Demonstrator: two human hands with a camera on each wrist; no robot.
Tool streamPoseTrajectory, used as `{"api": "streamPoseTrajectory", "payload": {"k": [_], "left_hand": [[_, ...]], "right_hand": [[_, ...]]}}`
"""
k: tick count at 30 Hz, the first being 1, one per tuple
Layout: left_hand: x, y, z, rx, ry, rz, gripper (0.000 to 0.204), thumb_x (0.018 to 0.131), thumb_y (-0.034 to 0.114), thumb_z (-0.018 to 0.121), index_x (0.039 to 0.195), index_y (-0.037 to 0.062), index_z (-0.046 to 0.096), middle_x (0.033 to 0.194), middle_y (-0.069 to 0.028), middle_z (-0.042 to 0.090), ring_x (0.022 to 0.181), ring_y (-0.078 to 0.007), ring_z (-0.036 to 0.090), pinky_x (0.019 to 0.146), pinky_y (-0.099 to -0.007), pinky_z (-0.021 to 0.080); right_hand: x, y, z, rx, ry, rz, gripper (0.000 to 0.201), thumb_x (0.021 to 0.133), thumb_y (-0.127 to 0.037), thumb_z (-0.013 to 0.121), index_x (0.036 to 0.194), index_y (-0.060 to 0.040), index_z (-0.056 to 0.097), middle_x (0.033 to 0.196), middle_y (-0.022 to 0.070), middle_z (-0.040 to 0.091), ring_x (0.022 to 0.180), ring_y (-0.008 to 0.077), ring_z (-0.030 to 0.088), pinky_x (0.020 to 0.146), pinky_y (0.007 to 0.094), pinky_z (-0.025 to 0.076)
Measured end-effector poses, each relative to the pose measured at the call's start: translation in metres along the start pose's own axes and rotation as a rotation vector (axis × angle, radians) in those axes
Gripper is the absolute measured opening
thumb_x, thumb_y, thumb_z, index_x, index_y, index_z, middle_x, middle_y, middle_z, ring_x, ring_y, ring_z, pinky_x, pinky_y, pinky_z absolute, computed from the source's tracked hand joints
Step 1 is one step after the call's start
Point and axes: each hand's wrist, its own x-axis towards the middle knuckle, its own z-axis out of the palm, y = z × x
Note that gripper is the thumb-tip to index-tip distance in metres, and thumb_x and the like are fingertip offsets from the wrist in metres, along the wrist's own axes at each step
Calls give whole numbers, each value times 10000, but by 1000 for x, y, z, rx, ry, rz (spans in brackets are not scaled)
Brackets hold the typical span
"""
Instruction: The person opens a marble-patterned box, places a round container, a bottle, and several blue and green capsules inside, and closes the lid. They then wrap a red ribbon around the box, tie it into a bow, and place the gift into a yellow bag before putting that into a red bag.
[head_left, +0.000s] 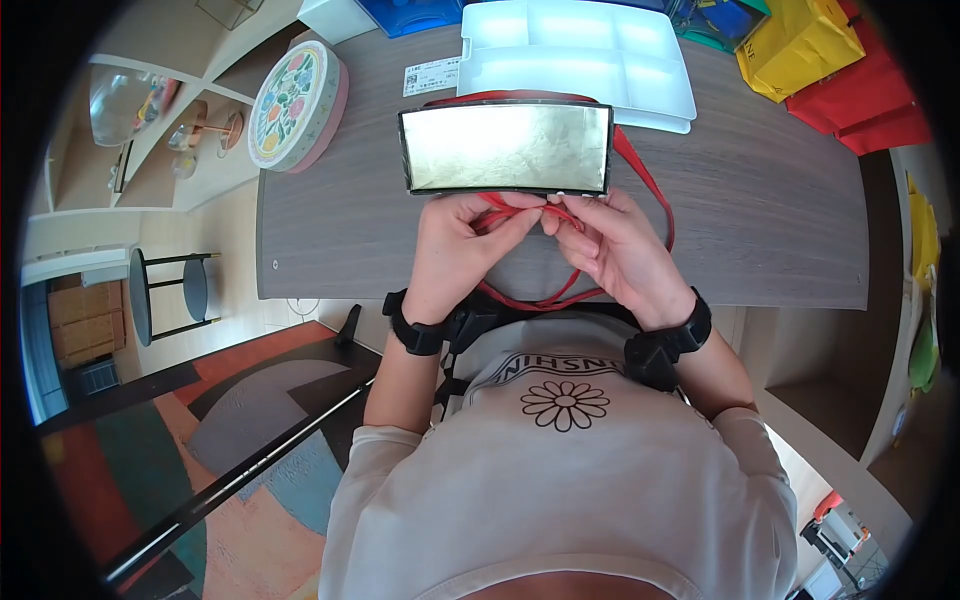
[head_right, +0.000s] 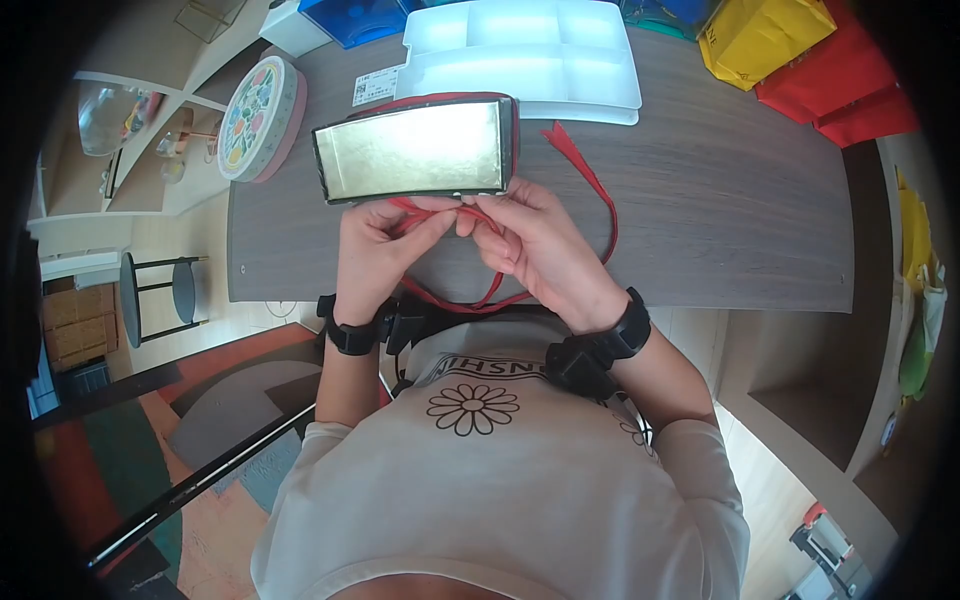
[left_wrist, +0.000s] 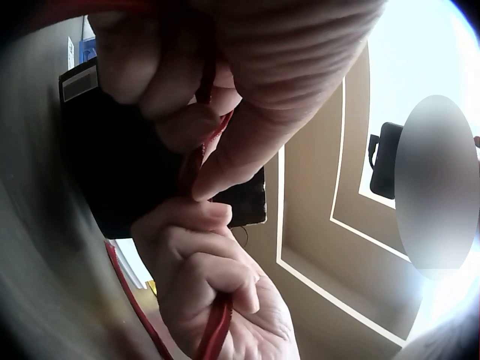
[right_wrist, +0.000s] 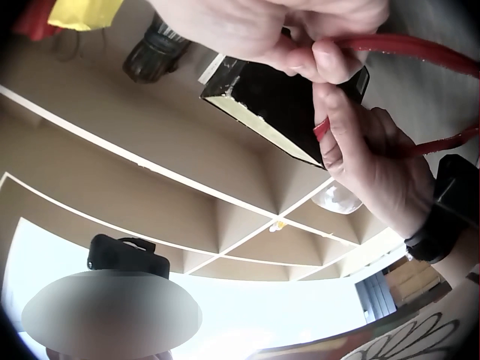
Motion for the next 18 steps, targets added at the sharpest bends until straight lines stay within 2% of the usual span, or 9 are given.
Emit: {"api": "streamPoseTrajectory", "payload": {"k": [2,6,9,11,15,18], "left_hand": [[-1,-2,3,33,50,-31,119,878,8,732,990,-21,761,832,-3,725,734,-5,580,669,-175,455],[-2,0,13,121,173,-62,70,862,30,757,910,-20,754,716,39,660,654,14,504,604,-168,404],[0,1,21,206,286,20,121,810,84,778,787,-23,727,538,-30,569,499,-53,469,489,-251,392],[1,-3,22,245,329,73,126,786,75,776,750,-23,704,539,-69,572,469,-108,492,486,-275,403],[4,-12,20,328,355,148,143,770,73,754,707,-26,672,557,-128,591,443,-221,531,492,-317,433],[2,-2,17,370,317,116,162,778,98,743,701,-25,671,557,-132,601,450,-259,557,498,-337,446]], "right_hand": [[-1,-2,2,-78,18,-23,194,1030,-142,513,1109,22,583,880,97,665,546,53,451,490,225,365],[1,-10,1,-375,29,-67,229,1026,-222,551,1045,-7,626,851,88,694,563,60,523,502,209,402],[4,-12,-6,-481,21,-60,250,1018,-258,573,1026,-22,656,856,86,710,653,66,584,571,204,439],[6,-9,-12,-509,-19,-51,251,1012,-265,583,1038,-31,670,862,80,717,734,76,620,656,218,472],[7,-5,-19,-414,-154,-59,252,998,-254,606,1111,-40,677,945,51,715,912,93,628,825,265,477],[2,0,-19,-339,-189,-51,239,993,-211,615,1158,-52,679,1018,39,708,988,101,619,904,289,473]]}}
